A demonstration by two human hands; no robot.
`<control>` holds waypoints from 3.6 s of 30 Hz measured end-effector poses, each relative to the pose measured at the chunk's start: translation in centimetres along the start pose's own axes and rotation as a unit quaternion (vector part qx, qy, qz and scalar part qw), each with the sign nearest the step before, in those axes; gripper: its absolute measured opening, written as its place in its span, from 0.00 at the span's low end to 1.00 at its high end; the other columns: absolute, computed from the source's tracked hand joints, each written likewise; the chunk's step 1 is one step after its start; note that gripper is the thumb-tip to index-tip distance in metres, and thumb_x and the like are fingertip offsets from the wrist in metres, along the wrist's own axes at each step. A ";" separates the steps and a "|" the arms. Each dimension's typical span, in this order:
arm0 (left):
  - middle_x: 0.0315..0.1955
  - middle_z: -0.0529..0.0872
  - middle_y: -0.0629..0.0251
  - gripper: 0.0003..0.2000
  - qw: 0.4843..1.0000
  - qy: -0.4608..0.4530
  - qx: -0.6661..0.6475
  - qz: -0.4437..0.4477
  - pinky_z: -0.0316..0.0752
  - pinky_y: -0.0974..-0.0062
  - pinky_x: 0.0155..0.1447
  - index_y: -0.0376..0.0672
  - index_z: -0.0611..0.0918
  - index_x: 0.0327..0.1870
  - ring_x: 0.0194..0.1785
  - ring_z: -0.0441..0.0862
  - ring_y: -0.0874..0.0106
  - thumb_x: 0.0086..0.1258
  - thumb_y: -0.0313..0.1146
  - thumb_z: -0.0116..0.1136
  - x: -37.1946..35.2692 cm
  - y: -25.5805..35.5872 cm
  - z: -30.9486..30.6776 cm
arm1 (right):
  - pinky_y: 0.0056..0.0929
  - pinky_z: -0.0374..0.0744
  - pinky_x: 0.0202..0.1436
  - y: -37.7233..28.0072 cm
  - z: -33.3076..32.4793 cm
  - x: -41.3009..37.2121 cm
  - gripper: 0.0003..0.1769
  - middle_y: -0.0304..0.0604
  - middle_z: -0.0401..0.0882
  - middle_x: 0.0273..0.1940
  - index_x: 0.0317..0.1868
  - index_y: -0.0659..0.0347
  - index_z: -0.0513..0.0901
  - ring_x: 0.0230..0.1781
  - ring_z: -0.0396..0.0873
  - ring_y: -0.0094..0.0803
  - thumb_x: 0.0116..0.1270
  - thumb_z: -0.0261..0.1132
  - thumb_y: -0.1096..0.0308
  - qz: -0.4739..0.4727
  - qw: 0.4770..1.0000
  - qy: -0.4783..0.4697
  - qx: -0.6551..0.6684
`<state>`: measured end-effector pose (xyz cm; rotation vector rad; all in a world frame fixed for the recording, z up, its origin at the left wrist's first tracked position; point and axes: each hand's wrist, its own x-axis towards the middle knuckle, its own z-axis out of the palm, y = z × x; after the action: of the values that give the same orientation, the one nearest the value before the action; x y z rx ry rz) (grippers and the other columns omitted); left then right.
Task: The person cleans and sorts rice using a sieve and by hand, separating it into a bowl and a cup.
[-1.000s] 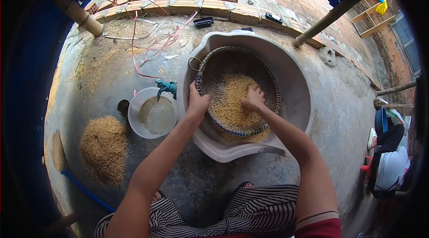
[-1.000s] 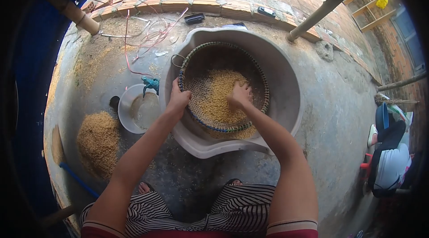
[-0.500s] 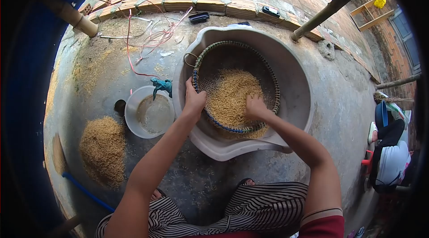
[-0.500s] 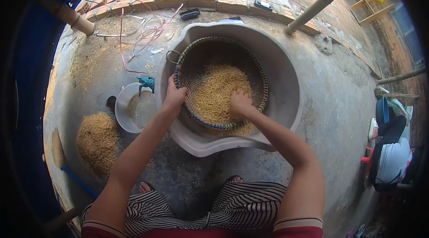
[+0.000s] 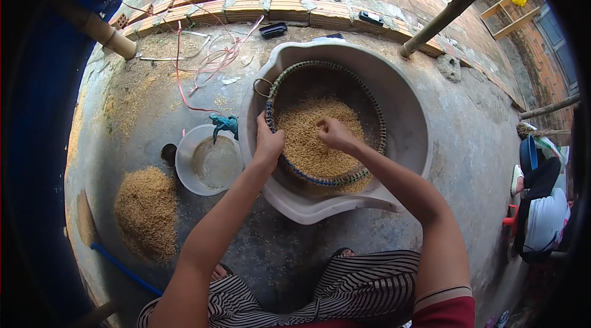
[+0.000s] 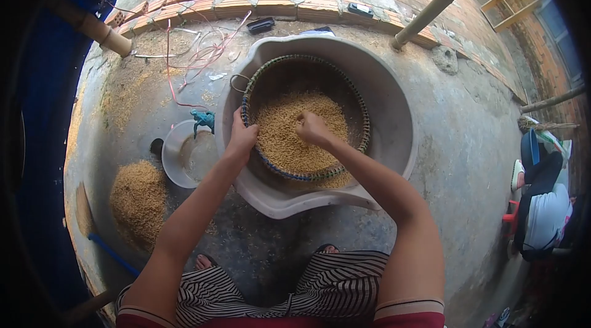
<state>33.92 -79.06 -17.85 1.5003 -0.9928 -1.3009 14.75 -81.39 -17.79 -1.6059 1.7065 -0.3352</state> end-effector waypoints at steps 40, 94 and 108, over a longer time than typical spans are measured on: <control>0.48 0.73 0.55 0.33 0.999 -0.004 -0.042 0.014 0.69 0.72 0.53 0.38 0.58 0.62 0.49 0.73 0.66 0.50 0.17 0.50 0.1 -0.2 0.2 | 0.39 0.71 0.56 2.5 -4.1 -3.0 0.20 0.61 0.75 0.46 0.48 0.67 0.75 0.50 0.73 0.50 0.53 0.55 0.71 -0.086 0.988 0.017 -0.125; 0.34 0.70 0.63 0.30 0.979 -0.049 -0.097 -0.174 0.69 0.76 0.34 0.40 0.63 0.55 0.33 0.70 0.72 0.45 0.14 0.46 -0.6 1.4 0.1 | 0.25 0.79 0.43 -5.7 -12.8 4.4 0.09 0.44 0.81 0.37 0.39 0.66 0.80 0.35 0.79 0.28 0.56 0.63 0.74 -0.113 0.957 -0.136 0.230; 0.41 0.69 0.57 0.31 0.975 -0.065 -0.111 -0.181 0.75 0.60 0.48 0.41 0.60 0.57 0.45 0.72 0.61 0.47 0.13 0.45 0.6 0.1 0.1 | 0.39 0.73 0.52 7.8 -14.9 -2.0 0.23 0.60 0.78 0.43 0.41 0.70 0.78 0.47 0.76 0.50 0.54 0.62 0.57 0.042 0.968 0.144 -0.200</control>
<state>33.93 -79.62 -17.92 1.4799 -0.6423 -1.7268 -1.16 -82.57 -12.07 -1.8304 2.1652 -0.1943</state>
